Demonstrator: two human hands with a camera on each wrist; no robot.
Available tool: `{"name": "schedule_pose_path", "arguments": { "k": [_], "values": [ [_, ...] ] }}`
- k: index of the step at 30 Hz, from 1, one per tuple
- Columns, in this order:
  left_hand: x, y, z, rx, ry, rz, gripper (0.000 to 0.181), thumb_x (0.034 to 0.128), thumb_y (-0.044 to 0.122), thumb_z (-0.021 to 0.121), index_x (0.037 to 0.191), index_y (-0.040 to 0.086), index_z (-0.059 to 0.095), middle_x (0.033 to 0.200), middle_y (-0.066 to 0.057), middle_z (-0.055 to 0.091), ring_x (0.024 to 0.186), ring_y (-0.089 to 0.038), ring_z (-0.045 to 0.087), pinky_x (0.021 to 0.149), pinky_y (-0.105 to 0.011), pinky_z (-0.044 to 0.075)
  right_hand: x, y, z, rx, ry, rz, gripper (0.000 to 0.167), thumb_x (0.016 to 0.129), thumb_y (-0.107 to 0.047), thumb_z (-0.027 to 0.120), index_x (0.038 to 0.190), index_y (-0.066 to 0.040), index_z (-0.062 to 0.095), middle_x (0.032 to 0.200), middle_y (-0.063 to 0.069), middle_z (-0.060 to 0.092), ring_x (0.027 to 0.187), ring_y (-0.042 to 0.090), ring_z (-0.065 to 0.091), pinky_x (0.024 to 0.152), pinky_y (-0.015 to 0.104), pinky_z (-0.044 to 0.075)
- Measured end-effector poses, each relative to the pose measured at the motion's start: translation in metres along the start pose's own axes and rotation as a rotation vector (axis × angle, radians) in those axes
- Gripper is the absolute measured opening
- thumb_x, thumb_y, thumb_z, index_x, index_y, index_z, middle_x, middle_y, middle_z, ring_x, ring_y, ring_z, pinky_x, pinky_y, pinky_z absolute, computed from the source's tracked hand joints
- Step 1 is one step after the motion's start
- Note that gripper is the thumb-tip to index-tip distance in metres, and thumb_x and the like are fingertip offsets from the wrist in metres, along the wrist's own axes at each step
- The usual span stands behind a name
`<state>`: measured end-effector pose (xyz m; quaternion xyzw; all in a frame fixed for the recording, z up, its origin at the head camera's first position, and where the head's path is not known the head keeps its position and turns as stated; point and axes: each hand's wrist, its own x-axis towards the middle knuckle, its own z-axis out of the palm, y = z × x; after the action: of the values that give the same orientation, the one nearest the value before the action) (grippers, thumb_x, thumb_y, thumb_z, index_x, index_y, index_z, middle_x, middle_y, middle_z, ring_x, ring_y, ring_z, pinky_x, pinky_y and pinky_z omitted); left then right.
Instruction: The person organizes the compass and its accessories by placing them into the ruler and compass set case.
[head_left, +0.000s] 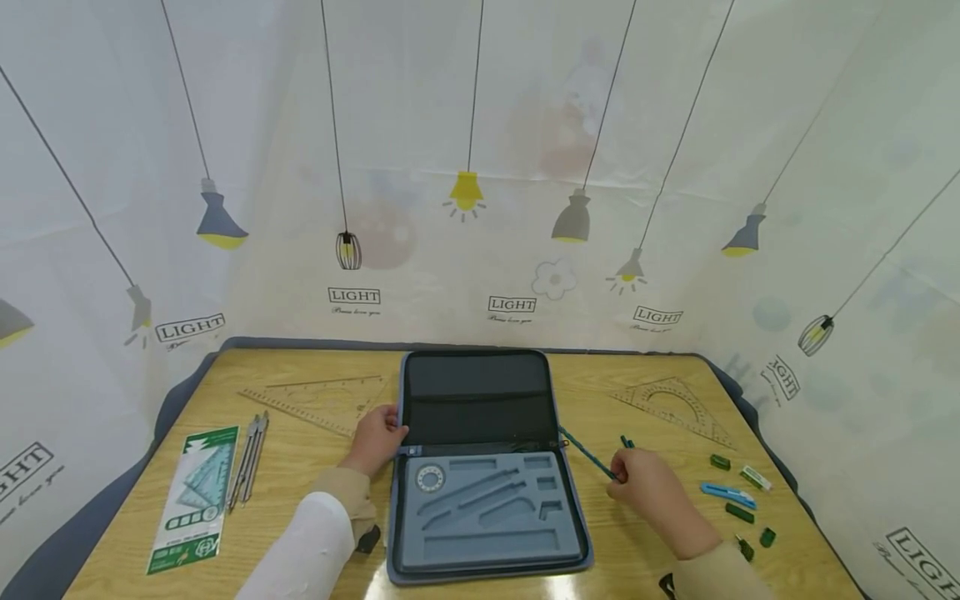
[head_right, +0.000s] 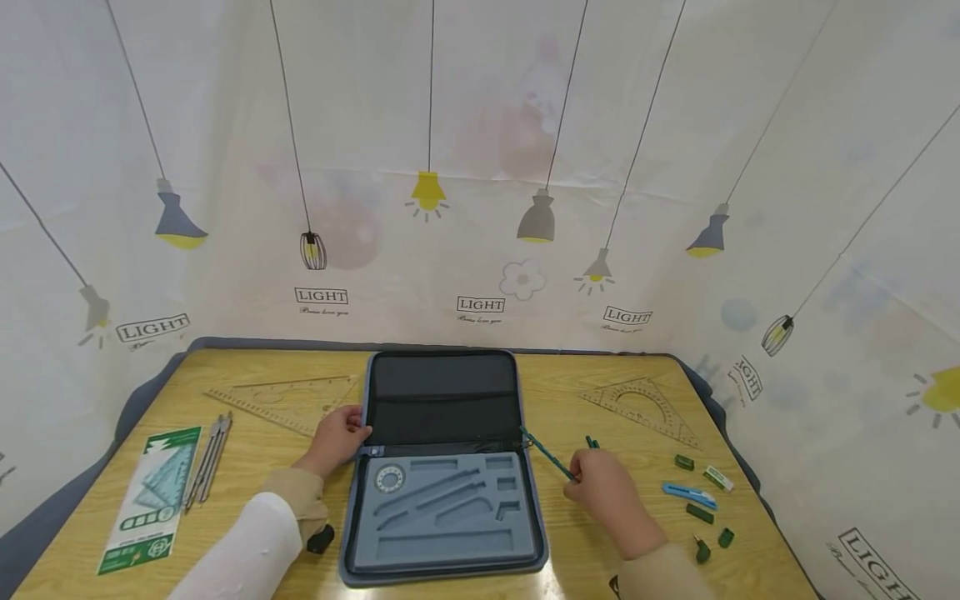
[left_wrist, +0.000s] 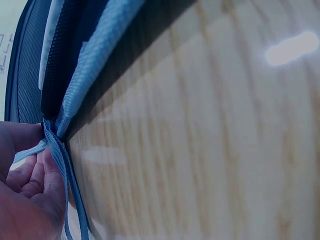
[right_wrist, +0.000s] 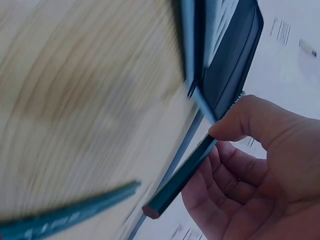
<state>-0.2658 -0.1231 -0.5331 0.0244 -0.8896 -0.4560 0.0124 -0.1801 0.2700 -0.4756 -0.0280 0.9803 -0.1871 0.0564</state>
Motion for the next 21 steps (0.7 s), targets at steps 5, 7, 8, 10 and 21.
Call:
{"name": "schedule_pose_path", "arguments": {
  "k": [5, 7, 8, 10, 21],
  "values": [
    [-0.001, 0.000, 0.000, -0.001, -0.001, -0.003, 0.035, 0.0848, 0.002, 0.063, 0.116, -0.011, 0.056, 0.098, -0.020, 0.061, 0.087, -0.027, 0.059, 0.079, -0.040, 0.051, 0.002, -0.023, 0.014, -0.008, 0.000, -0.056, 0.014, 0.071, -0.004, 0.067, 0.072, -0.012, 0.055, 0.065, -0.001, 0.047, 0.059, 0.013, 0.042, 0.055, 0.028, 0.034],
    [-0.001, 0.000, 0.000, -0.002, 0.002, -0.005, 0.035, 0.0846, 0.002, 0.063, 0.116, -0.011, 0.055, 0.098, -0.020, 0.061, 0.087, -0.027, 0.059, 0.079, -0.040, 0.050, 0.002, -0.034, 0.018, -0.016, -0.012, -0.093, 0.014, 0.071, -0.004, 0.068, 0.072, -0.012, 0.056, 0.066, -0.002, 0.047, 0.060, 0.012, 0.042, 0.054, 0.028, 0.035],
    [-0.001, 0.001, 0.000, -0.002, 0.003, -0.004, 0.035, 0.0845, 0.001, 0.063, 0.116, -0.012, 0.055, 0.097, -0.020, 0.061, 0.087, -0.027, 0.059, 0.079, -0.040, 0.051, 0.001, -0.039, 0.020, -0.018, -0.022, -0.117, 0.014, 0.071, -0.004, 0.068, 0.073, -0.012, 0.057, 0.067, -0.002, 0.047, 0.061, 0.012, 0.042, 0.054, 0.027, 0.035],
    [-0.001, 0.001, 0.000, -0.002, 0.004, -0.012, 0.036, 0.0845, 0.002, 0.063, 0.117, -0.011, 0.055, 0.098, -0.020, 0.061, 0.088, -0.027, 0.059, 0.080, -0.040, 0.050, -0.001, -0.050, 0.023, -0.013, -0.042, -0.181, 0.015, 0.072, -0.002, 0.069, 0.073, -0.011, 0.058, 0.068, -0.002, 0.047, 0.061, 0.012, 0.042, 0.054, 0.027, 0.035],
    [-0.001, 0.002, 0.001, -0.004, -0.006, -0.028, 0.036, 0.0854, 0.003, 0.063, 0.118, -0.010, 0.055, 0.099, -0.019, 0.061, 0.089, -0.026, 0.059, 0.081, -0.040, 0.051, -0.010, -0.093, 0.040, -0.053, -0.107, -0.535, 0.013, 0.074, -0.003, 0.066, 0.076, -0.014, 0.060, 0.071, -0.008, 0.045, 0.063, 0.004, 0.037, 0.054, 0.020, 0.034]
  ]
}}
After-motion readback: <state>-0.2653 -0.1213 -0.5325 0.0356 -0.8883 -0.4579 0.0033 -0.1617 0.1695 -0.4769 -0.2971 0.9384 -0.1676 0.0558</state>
